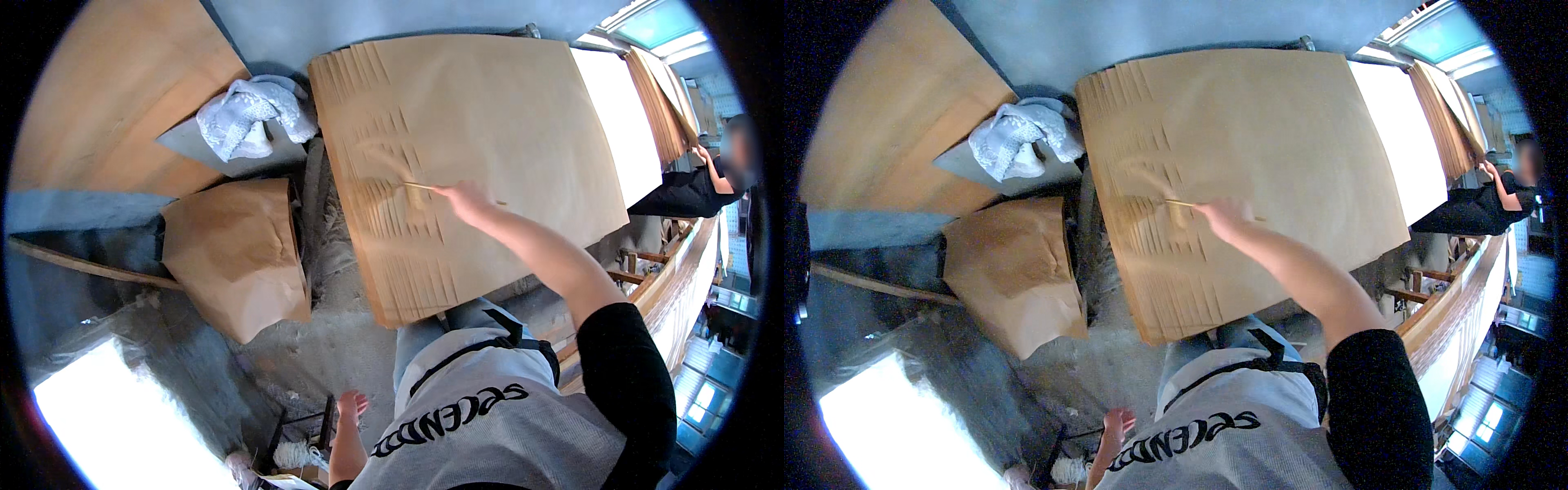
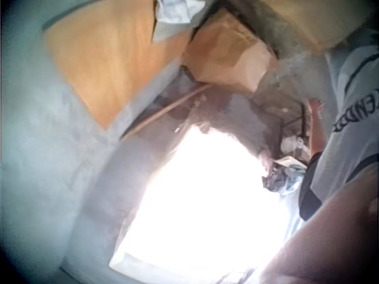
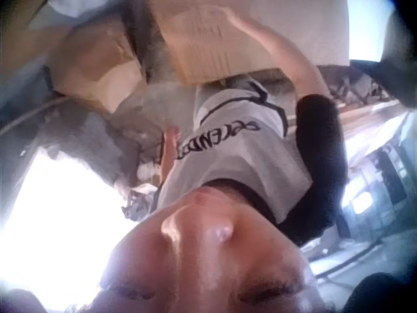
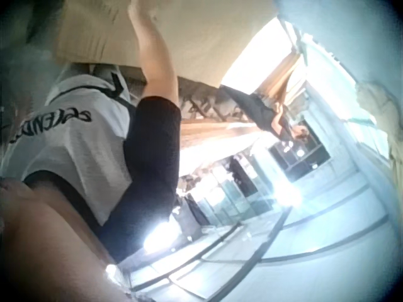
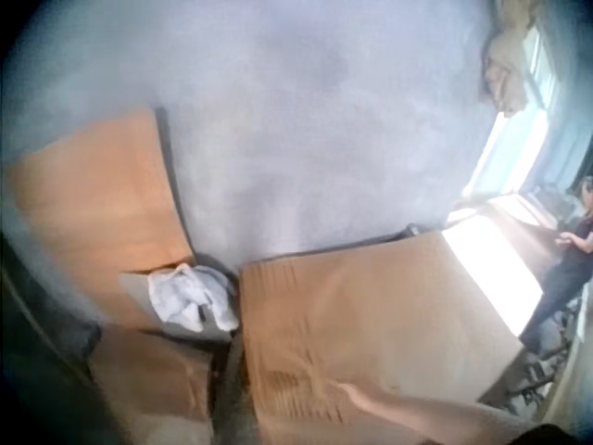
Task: The person repeatedly picks up large white sheets from a stack, flips them, and places them onto a wooden workbench. The person uses a thin wooden stick to assist in handling the sheets. The task is performed one sheet at a time in a repetitive loop.
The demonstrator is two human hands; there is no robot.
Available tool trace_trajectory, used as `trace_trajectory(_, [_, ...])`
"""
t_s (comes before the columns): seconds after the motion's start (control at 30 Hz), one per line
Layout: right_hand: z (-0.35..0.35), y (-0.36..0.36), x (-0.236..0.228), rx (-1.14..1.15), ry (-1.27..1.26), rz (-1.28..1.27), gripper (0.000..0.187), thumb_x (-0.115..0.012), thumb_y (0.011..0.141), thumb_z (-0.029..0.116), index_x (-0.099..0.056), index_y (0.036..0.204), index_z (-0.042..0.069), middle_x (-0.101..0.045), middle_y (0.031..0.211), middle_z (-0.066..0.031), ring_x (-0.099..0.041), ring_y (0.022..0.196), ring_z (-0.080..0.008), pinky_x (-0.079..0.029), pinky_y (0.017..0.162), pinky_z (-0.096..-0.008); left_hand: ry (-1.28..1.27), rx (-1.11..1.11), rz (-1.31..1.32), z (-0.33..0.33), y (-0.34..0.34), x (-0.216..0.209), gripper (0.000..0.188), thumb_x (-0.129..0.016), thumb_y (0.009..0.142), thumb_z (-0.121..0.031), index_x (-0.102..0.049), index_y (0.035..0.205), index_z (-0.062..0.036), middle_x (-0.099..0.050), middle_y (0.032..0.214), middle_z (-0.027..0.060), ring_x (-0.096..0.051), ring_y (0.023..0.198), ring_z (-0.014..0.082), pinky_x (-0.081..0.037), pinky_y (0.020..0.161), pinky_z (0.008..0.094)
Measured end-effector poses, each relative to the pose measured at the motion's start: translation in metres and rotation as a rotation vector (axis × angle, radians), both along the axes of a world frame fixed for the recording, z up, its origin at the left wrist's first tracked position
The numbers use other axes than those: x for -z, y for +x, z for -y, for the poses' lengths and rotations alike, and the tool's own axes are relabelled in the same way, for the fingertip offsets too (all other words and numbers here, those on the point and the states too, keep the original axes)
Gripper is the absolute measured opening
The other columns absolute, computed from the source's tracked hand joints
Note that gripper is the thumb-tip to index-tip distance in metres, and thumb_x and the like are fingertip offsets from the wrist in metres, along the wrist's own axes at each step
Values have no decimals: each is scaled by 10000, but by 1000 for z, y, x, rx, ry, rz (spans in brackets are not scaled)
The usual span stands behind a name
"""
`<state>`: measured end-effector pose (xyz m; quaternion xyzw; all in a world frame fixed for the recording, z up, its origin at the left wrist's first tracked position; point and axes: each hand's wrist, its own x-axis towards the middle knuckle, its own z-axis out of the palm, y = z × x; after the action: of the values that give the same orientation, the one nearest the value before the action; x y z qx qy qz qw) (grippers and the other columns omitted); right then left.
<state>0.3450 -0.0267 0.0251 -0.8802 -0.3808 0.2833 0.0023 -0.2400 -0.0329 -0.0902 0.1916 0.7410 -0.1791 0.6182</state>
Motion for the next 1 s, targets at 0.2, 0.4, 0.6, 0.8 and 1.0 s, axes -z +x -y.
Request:
trace_trajectory(0.2, [-55,-18,9,41,86,-92,208,-439,837,125,-610,952,97,-602,818,-120,-573,779,-219,-445,691,-365,-16,17,108,-25,10,10,221,-478,792,-202,-500,938,-39,-577,796,117,-583,682,246,-501,604,341])
trace_trajectory(0.4, [-35,-31,65,223,258,-105,146,-498,785,129,-640,805,100,-602,789,-103,-581,737,-251,-452,594,-414,-14,213,271,-36,113,56,165,-492,794,-189,-509,868,-42,-562,743,93,-561,633,204,-488,560,315])
trace_trajectory(0.6, [-14,-15,19,125,-28,-58,195,-458,814,182,-622,895,113,-598,833,-88,-570,748,-274,-441,613,-441,57,250,280,-50,144,47,132,-500,797,-173,-510,844,-50,-553,720,79,-548,612,182,-480,549,311])
trace_trajectory(0.8, [-18,-61,76,396,879,-741,309,-436,834,284,-593,1046,124,-558,1096,-74,-531,951,-212,-401,830,-343,172,41,421,-55,128,8,100,-509,800,-157,-512,819,-59,-544,698,65,-535,591,160,-473,538,308])
trace_trajectory(1.0, [45,-19,55,263,489,-164,306,-378,869,169,-529,1133,198,-573,665,-46,-530,537,-141,-425,473,-322,501,201,507,-26,223,-51,153,-509,832,-172,-550,850,-26,-567,734,35,-550,645,111,-453,572,235])
